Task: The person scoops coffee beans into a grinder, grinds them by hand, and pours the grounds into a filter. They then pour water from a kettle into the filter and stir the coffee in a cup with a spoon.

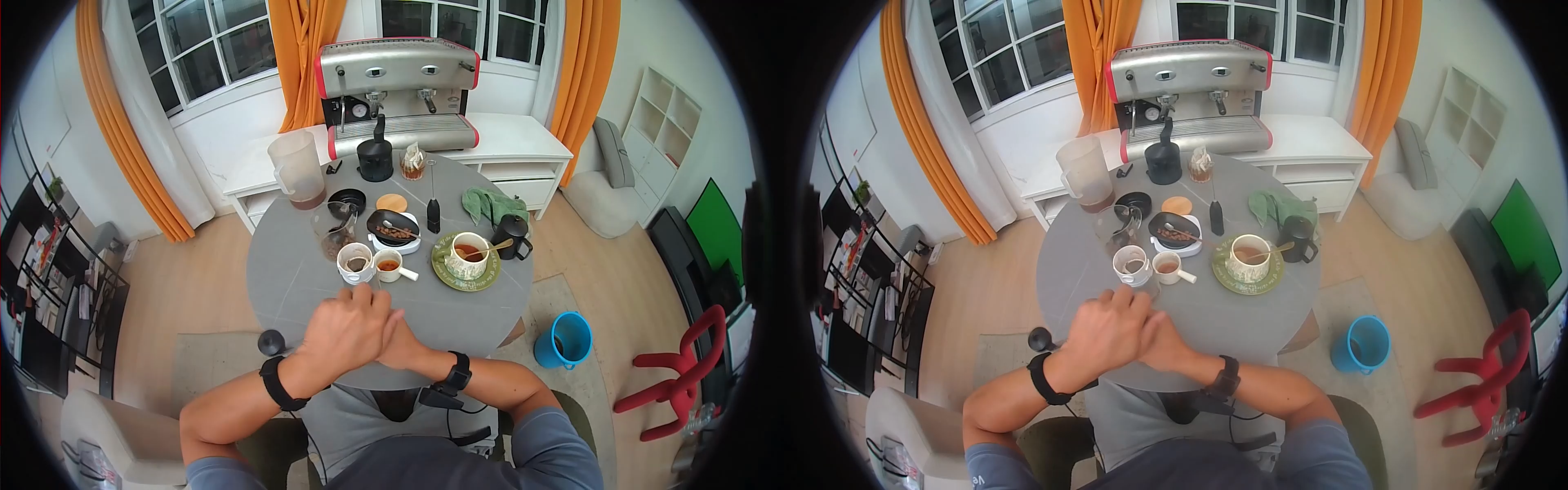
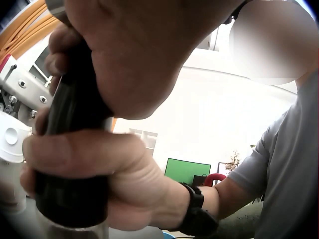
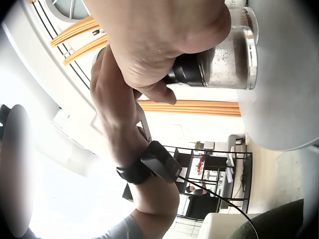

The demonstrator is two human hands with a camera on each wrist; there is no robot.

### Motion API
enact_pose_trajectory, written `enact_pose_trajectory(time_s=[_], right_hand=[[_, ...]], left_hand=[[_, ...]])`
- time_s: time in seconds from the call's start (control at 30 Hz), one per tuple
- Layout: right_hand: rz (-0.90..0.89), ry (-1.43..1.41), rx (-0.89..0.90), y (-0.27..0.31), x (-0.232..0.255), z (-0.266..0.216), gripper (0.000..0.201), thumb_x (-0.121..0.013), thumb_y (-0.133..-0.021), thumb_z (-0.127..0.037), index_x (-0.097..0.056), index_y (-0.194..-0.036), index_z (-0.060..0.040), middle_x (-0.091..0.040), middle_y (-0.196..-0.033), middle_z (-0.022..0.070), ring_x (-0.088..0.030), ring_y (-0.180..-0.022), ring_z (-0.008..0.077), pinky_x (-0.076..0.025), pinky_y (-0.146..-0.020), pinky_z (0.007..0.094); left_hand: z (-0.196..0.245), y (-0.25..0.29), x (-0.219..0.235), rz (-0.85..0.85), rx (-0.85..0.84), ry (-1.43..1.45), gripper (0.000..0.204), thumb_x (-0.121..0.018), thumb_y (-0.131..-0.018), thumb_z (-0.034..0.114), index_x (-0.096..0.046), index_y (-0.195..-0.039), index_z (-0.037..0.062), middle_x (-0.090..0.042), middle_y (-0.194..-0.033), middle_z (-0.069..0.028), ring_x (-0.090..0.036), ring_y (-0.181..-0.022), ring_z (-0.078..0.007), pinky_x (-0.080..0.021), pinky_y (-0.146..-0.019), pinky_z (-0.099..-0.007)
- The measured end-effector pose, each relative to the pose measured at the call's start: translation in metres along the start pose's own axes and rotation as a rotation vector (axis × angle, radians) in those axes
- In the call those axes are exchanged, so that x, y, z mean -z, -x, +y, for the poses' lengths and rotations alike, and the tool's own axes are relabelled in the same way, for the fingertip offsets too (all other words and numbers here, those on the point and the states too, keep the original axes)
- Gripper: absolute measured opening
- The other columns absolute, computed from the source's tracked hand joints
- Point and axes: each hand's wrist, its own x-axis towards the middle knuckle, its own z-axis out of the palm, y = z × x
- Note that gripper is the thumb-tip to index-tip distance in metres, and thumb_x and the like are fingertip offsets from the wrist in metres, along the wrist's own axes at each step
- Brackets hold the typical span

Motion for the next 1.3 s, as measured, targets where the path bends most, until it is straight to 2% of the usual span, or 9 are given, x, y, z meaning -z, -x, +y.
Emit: enact_pose_trajectory(time_s=[0.2, 0.4, 0.6, 0.73, 0.8, 1.0, 1.13, 1.2, 1.3], right_hand=[[-0.575, -0.136, 0.371, 0.004, 0.023, -0.006, 0.036, -0.084, -0.077, -0.014, -0.069, -0.108, -0.0017, -0.072, -0.107, 0.0075, -0.068, -0.1, 0.0183, -0.054, -0.084, 0.0332], [0.063, -0.074, -0.037, -0.004, 0.0, -0.007, 0.042, -0.092, -0.07, -0.023, -0.074, -0.105, -0.0077, -0.074, -0.104, 0.0043, -0.07, -0.098, 0.0202, -0.054, -0.086, 0.0342], [-0.577, -0.168, 0.274, -0.002, 0.025, -0.024, 0.033, -0.089, -0.074, -0.022, -0.074, -0.098, -0.0053, -0.075, -0.099, 0.0041, -0.069, -0.099, 0.0179, -0.054, -0.081, 0.032], [-0.645, -0.253, 0.205, 0.0, 0.024, -0.002, 0.044, -0.089, -0.074, -0.026, -0.071, -0.11, -0.0074, -0.074, -0.106, 0.0047, -0.069, -0.101, 0.0193, -0.054, -0.084, 0.0332], [0.024, -0.132, -0.151, 0.001, 0.003, -0.029, 0.029, -0.089, -0.073, -0.023, -0.075, -0.095, -0.0089, -0.075, -0.099, 0.0024, -0.068, -0.102, 0.0169, -0.052, -0.09, 0.034], [-0.57, -0.186, 0.257, -0.004, 0.031, -0.03, 0.022, -0.086, -0.077, -0.02, -0.074, -0.093, -0.0079, -0.075, -0.092, 0.0012, -0.069, -0.096, 0.0163, -0.054, -0.079, 0.0312], [-0.596, -0.296, 0.113, 0.004, 0.027, -0.002, 0.036, -0.086, -0.076, -0.022, -0.071, -0.106, -0.0089, -0.074, -0.095, 0.0014, -0.069, -0.096, 0.0186, -0.054, -0.082, 0.0328], [0.023, -0.118, -0.155, 0.004, 0.009, -0.023, 0.029, -0.087, -0.075, -0.024, -0.074, -0.096, -0.0088, -0.075, -0.098, 0.0006, -0.068, -0.1, 0.0174, -0.051, -0.093, 0.0359], [-0.337, -0.148, 0.041, 0.001, 0.027, -0.002, 0.036, -0.085, -0.077, -0.023, -0.071, -0.106, -0.0068, -0.073, -0.108, 0.0029, -0.068, -0.1, 0.02, -0.05, -0.095, 0.0367]], left_hand=[[-0.012, 0.002, 0.027, 0.035, -0.685, 0.384, 0.032, -0.066, -0.093, 0.038, -0.059, -0.084, 0.0077, -0.053, -0.075, -0.0082, -0.057, -0.06, -0.0233, -0.045, -0.048, -0.0346], [-0.004, -0.001, 0.012, 0.016, -0.032, 0.023, 0.032, -0.067, -0.091, 0.039, -0.058, -0.083, 0.0096, -0.051, -0.075, -0.0047, -0.056, -0.062, -0.0211, -0.045, -0.051, -0.0332], [-0.009, 0.003, 0.029, 0.106, -0.724, 0.36, 0.03, -0.07, -0.088, 0.037, -0.06, -0.085, 0.0083, -0.052, -0.074, -0.0084, -0.058, -0.061, -0.0234, -0.046, -0.051, -0.0332], [-0.008, 0.002, 0.023, 0.024, -0.43, 0.242, 0.033, -0.07, -0.088, 0.04, -0.059, -0.085, 0.0083, -0.052, -0.074, -0.0078, -0.058, -0.063, -0.0224, -0.046, -0.051, -0.0325], [0.0, 0.001, 0.012, 0.014, 0.006, 0.062, 0.034, -0.068, -0.089, 0.041, -0.059, -0.084, 0.0088, -0.052, -0.074, -0.006, -0.058, -0.063, -0.0219, -0.046, -0.051, -0.0332], [-0.001, 0.003, 0.025, 0.206, -0.705, 0.37, 0.032, -0.072, -0.085, 0.038, -0.057, -0.08, 0.0106, -0.049, -0.073, -0.006, -0.057, -0.059, -0.0229, -0.044, -0.048, -0.0334], [-0.004, 0.001, 0.017, 0.073, -0.455, 0.228, 0.034, -0.072, -0.086, 0.041, -0.057, -0.081, 0.0107, -0.05, -0.074, -0.0059, -0.057, -0.06, -0.022, -0.044, -0.048, -0.0327], [0.004, -0.002, 0.009, 0.063, -0.002, 0.005, 0.034, -0.071, -0.086, 0.043, -0.058, -0.079, 0.0121, -0.049, -0.072, -0.0045, -0.055, -0.059, -0.021, -0.042, -0.047, -0.0326], [-0.007, 0.0, 0.018, 0.125, -0.354, 0.12, 0.033, -0.071, -0.087, 0.041, -0.058, -0.079, 0.0122, -0.05, -0.072, -0.0042, -0.056, -0.059, -0.0208, -0.041, -0.046, -0.0327]])
